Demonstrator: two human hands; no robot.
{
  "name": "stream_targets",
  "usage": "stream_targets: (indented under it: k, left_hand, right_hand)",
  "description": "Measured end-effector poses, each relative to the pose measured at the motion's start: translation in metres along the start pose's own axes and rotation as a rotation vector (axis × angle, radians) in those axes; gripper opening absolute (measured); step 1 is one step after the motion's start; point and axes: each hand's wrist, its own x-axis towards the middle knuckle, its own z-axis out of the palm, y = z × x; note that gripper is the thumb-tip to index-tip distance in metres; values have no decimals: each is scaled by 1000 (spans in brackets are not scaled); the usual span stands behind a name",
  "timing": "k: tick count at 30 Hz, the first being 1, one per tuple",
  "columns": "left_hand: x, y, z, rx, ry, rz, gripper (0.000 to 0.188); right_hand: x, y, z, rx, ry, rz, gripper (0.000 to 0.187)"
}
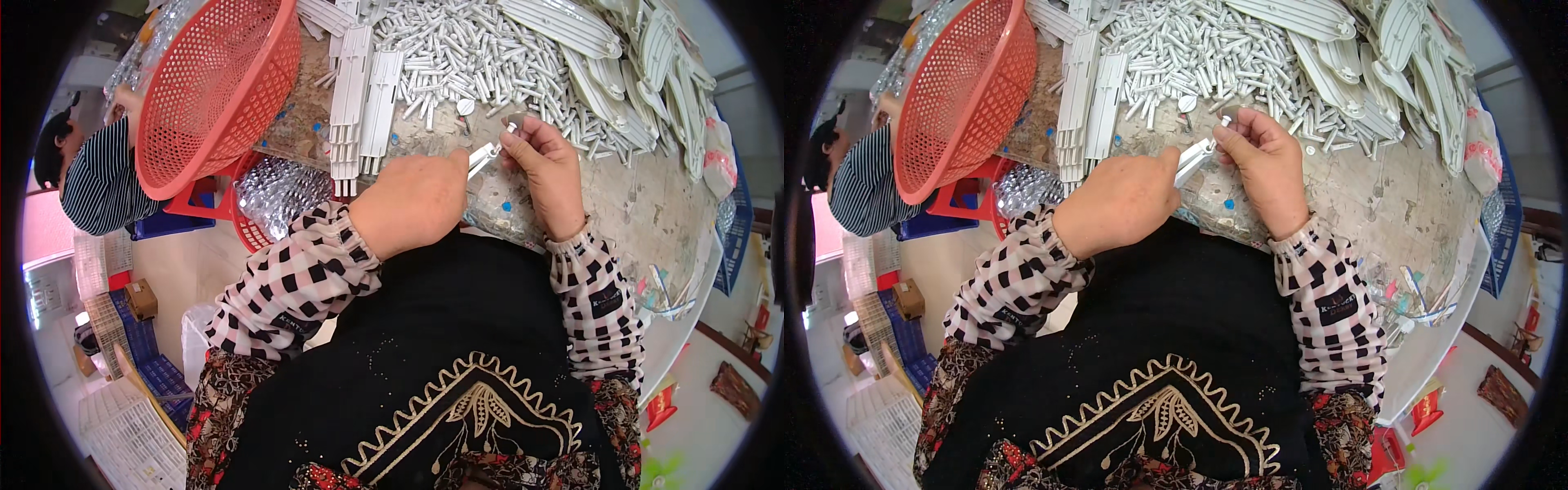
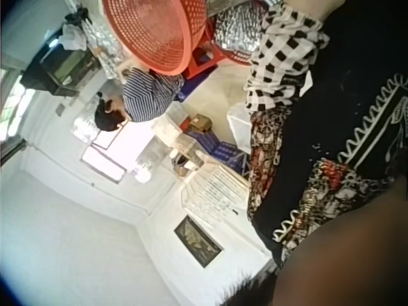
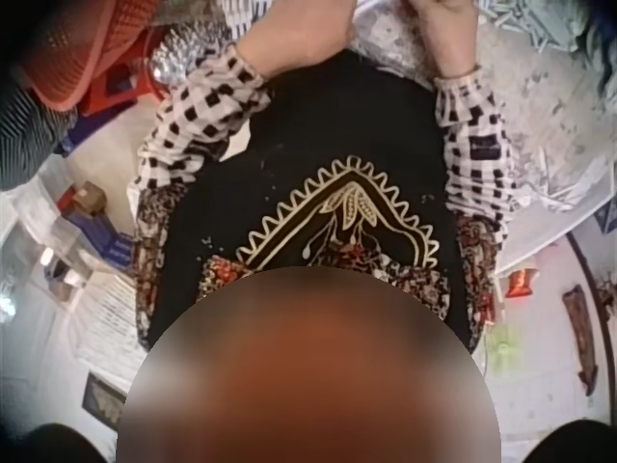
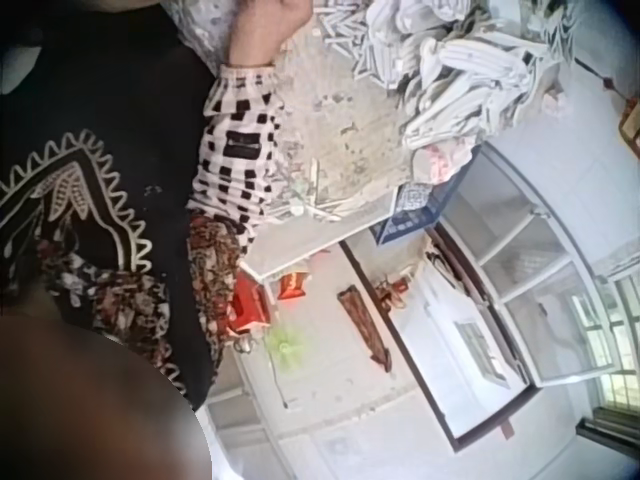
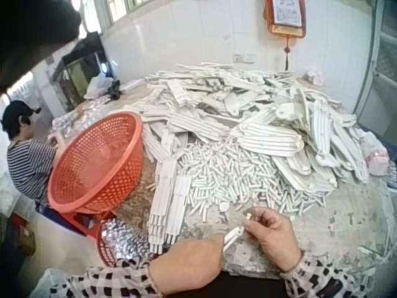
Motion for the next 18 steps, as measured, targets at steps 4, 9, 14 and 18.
stream_targets:
  k: [4,9,14,18]
  left_hand:
    - [2,1,-2,-5,-22,-22,24]
    - [-1,-9,1,-16,38,85,23]
    - [-3,-9,0,-1,72,125,21]
    - [-2,-7,-4,-28,14,61,25]
  right_hand:
    - [-3,3,5,-70,27,-42,20]
    - [-14,-8,20,-856,46,-777,18]
    - [-19,-5,22,-930,65,-780,17]
    - [-9,-31,18,-834,-120,-472,22]
